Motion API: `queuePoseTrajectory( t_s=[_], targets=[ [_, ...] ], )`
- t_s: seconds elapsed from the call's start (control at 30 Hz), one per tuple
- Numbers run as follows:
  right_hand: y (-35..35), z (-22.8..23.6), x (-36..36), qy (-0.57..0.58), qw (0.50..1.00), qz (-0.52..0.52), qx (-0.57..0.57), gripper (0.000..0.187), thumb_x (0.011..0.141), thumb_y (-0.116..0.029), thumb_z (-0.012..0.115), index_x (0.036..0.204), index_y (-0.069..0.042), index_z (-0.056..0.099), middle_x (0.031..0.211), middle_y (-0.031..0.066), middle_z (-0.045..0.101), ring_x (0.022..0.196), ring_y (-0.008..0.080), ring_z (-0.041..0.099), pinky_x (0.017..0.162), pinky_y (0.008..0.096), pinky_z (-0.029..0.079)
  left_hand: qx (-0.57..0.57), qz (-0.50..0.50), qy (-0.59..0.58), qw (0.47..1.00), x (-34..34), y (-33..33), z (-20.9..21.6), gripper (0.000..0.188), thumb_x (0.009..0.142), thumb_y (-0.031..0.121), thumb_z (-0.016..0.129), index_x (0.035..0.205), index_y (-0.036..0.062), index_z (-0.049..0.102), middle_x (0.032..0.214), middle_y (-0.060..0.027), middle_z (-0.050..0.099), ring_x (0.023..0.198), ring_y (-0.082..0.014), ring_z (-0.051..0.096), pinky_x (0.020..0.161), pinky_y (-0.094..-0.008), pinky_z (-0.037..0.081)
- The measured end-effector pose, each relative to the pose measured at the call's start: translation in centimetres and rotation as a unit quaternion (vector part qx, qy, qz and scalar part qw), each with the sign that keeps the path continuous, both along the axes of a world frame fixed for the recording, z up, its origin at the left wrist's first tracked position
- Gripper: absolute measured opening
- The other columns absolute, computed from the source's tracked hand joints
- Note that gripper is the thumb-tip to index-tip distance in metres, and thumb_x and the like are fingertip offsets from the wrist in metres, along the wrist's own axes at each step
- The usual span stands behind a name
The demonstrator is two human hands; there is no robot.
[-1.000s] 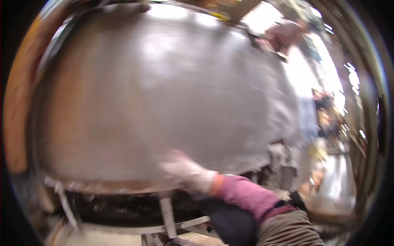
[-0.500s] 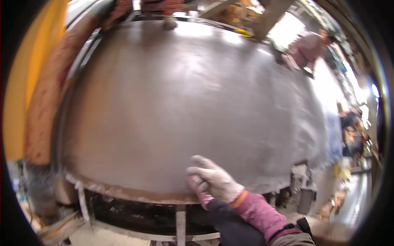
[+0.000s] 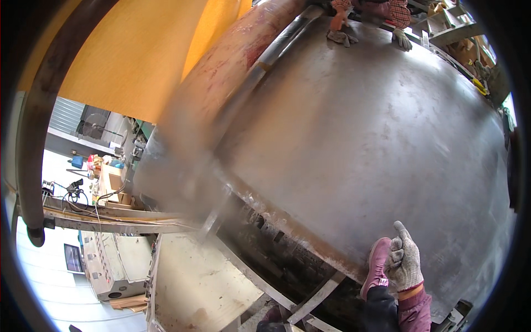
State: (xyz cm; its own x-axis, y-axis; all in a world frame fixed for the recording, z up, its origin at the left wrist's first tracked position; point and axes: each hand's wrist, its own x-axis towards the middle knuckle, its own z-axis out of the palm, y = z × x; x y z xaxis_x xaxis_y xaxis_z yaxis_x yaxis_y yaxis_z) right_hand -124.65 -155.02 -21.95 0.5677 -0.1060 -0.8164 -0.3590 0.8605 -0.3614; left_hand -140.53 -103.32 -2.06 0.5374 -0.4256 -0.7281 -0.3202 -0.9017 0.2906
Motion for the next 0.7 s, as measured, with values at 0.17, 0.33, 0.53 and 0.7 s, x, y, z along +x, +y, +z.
queuePoseTrajectory(
  t_s=[0.17, 0.33, 0.53, 0.7],
  targets=[
    [0.9, -0.1, 1.3, 0.098, 0.995, -0.017, 0.019, 0.023, 0.097, -0.026, 0.049, 0.116, -0.016, 0.059, 0.052, -0.0086, 0.039, 0.033, 0.0013, 0.030, 0.028, 0.0166, 0.026, -0.019, -0.005, 0.005, 1.000, 0.6, 0.4, -0.2, 0.054, 0.083, 0.032, 0.064, 0.127, 0.0043, 0.051, 0.103, -0.0169, 0.059, 0.099, -0.0339, 0.055, 0.080, -0.0436, 0.048],
    [0.9, -1.2, 0.6, 0.051, 0.993, -0.051, 0.089, 0.022, 0.097, -0.033, 0.049, 0.092, -0.016, 0.061, 0.053, -0.0100, 0.047, 0.033, 0.0003, 0.035, 0.027, 0.0158, 0.029, -0.023, 0.006, 0.009, 1.000, 0.9, -0.1, 0.2, 0.056, 0.083, 0.033, 0.064, 0.129, 0.0053, 0.050, 0.106, -0.0172, 0.059, 0.101, -0.0342, 0.055, 0.081, -0.0434, 0.048],
    [1.7, -1.7, 0.5, 0.067, 0.995, -0.045, 0.058, 0.024, 0.098, -0.036, 0.047, 0.088, -0.017, 0.057, 0.056, -0.0102, 0.050, 0.034, 0.0004, 0.037, 0.028, 0.0152, 0.030, -0.018, 0.019, 0.029, 0.999, 1.2, -0.3, 0.7, 0.059, 0.083, 0.033, 0.064, 0.132, 0.0054, 0.046, 0.109, -0.0166, 0.058, 0.102, -0.0337, 0.054, 0.083, -0.0428, 0.047],
    [2.1, -2.6, -0.2, 0.021, 0.999, -0.015, 0.031, 0.021, 0.099, -0.026, 0.044, 0.113, -0.016, 0.056, 0.060, -0.0047, 0.054, 0.037, 0.0021, 0.041, 0.030, 0.0151, 0.034, -0.014, 0.028, 0.053, 0.998, 1.5, -0.2, 1.0, 0.060, 0.083, 0.031, 0.064, 0.133, 0.0043, 0.045, 0.111, -0.0168, 0.058, 0.103, -0.0329, 0.054, 0.085, -0.0422, 0.046]
  ],
)
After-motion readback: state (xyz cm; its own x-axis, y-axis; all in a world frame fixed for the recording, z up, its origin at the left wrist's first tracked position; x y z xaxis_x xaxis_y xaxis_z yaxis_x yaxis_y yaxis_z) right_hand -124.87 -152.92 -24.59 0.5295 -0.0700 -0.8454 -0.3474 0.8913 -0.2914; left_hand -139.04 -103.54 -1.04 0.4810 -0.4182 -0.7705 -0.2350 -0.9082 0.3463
